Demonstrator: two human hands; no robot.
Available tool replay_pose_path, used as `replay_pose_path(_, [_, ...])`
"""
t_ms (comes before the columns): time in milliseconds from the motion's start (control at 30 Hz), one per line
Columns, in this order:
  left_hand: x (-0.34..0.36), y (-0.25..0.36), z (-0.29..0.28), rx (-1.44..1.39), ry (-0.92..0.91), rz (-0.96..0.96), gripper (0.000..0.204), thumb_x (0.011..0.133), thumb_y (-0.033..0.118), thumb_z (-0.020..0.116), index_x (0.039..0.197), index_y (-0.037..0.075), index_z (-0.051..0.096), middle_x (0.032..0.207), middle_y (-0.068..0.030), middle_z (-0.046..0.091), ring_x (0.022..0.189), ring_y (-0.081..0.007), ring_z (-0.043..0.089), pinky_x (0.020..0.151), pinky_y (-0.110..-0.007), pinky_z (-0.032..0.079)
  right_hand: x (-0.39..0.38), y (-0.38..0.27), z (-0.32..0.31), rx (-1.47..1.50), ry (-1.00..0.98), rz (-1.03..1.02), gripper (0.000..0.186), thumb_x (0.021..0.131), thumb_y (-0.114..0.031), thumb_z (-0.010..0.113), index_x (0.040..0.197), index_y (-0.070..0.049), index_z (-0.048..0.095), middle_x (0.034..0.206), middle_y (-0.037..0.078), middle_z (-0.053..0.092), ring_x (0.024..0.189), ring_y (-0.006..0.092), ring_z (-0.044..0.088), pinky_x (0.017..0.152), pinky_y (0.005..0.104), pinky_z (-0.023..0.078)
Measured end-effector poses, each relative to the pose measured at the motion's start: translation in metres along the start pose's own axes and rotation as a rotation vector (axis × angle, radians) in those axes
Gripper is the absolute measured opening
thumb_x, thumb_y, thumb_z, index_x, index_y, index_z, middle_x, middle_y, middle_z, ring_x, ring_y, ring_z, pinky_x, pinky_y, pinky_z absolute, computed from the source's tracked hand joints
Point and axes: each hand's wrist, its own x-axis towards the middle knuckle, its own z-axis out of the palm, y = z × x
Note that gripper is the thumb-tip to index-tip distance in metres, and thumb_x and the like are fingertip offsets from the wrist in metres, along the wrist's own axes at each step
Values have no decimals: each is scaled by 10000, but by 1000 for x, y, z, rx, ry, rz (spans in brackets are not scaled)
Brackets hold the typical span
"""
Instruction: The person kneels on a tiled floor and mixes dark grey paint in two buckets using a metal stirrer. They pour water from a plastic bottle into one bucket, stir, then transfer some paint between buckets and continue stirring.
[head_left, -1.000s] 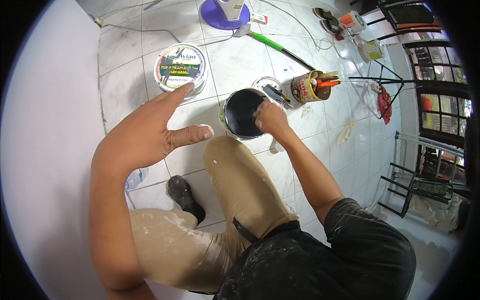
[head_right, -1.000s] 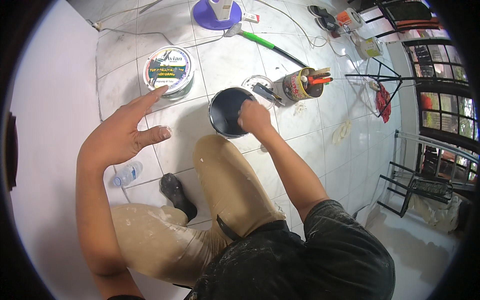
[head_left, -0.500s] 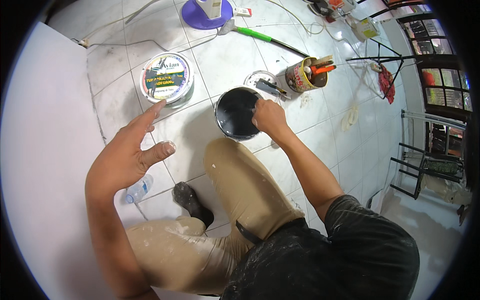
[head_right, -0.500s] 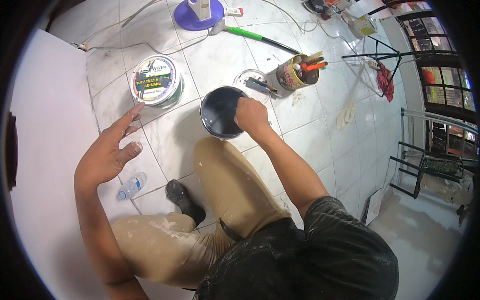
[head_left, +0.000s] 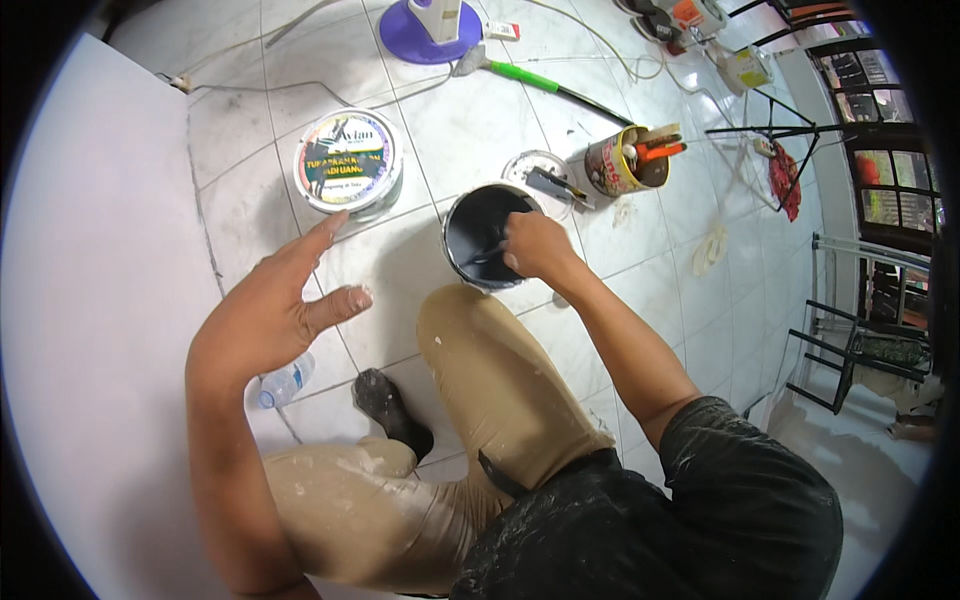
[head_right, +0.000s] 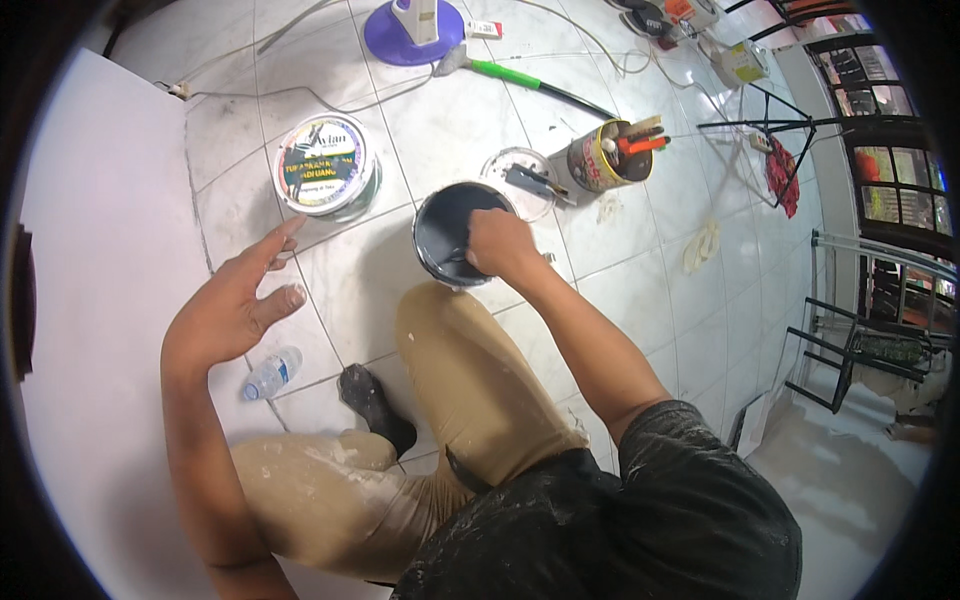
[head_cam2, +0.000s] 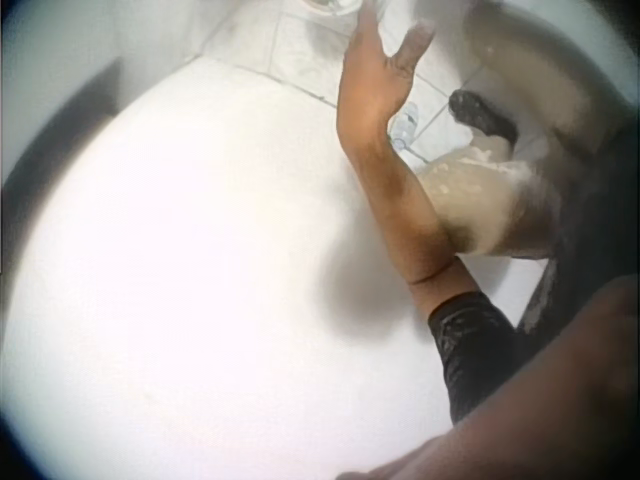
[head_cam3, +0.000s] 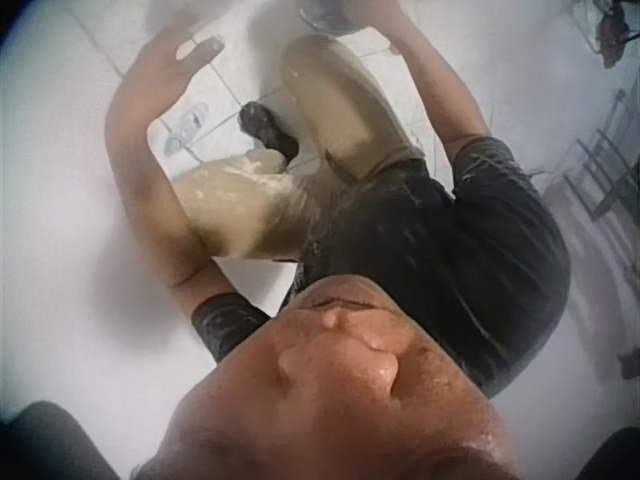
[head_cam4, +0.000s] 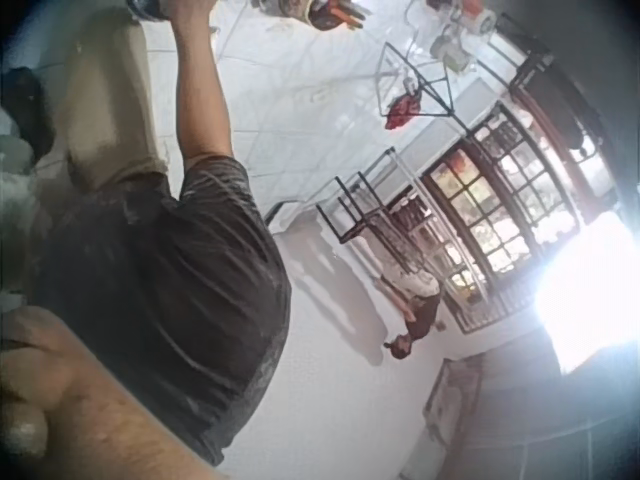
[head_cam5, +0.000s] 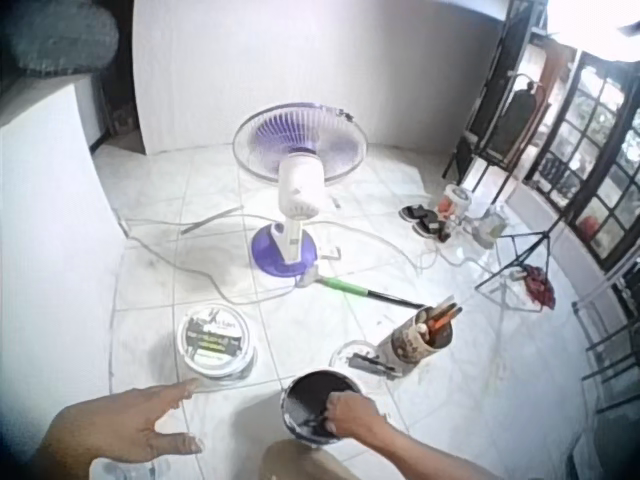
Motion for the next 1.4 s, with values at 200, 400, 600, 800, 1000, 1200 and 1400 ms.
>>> replay_pose_path(200, [12,13,3,102,31,-69,1083,915,734,749,1705,85,392,1654,-263,509,1485,-435,544,1199,-493,476,4,-20,-17,21,62,108,162,851,-150,746,936,-16,779,954,248,797,920,423,797,808,524,649])
replay_pose_path(400, [44,7,24,-25,-90,-8,1104,905,728,778,1694,53,402,1646,-285,509,1482,-419,555,1207,-485,473,19,-6,-12,59,179,134,158,850,-156,738,879,-6,779,898,267,772,851,470,765,772,551,628])
replay_pose_path(600, [123,-45,93,-295,-233,-201,988,987,675,707,1670,20,421,1610,-266,556,1434,-380,601,1151,-461,507,-27,7,-4,187,59,49,127,855,-127,739,881,-7,771,860,251,773,867,432,786,764,535,630])
replay_pose_path(800, [209,-58,171,-239,175,-124,594,1039,374,692,1509,18,624,1455,-269,678,1325,-376,679,1078,-452,558,-51,3,0,100,188,181,143,856,-150,749,881,-12,772,854,237,774,830,454,772,769,555,622])
replay_pose_path(1000, [217,-32,180,34,393,-71,304,989,135,663,1243,-30,688,1293,-246,693,1200,-440,694,1046,-518,564,-33,7,-5,-28,262,326,127,856,-156,719,877,-35,750,894,242,770,849,437,769,734,549,617])
replay_pose_path(1200, [195,7,190,87,371,87,324,964,123,708,1222,-40,602,1288,-250,642,1204,-431,677,1019,-500,584,-34,39,7,73,274,279,117,911,-158,672,889,-61,733,855,217,760,823,424,763,717,555,606])
replay_pose_path(1400, [147,40,216,81,398,120,321,948,117,707,1229,-16,625,1226,-221,634,1178,-443,658,1006,-528,565,-92,44,46,212,195,116,132,896,-169,710,954,-51,724,903,213,757,872,425,755,772,558,606])
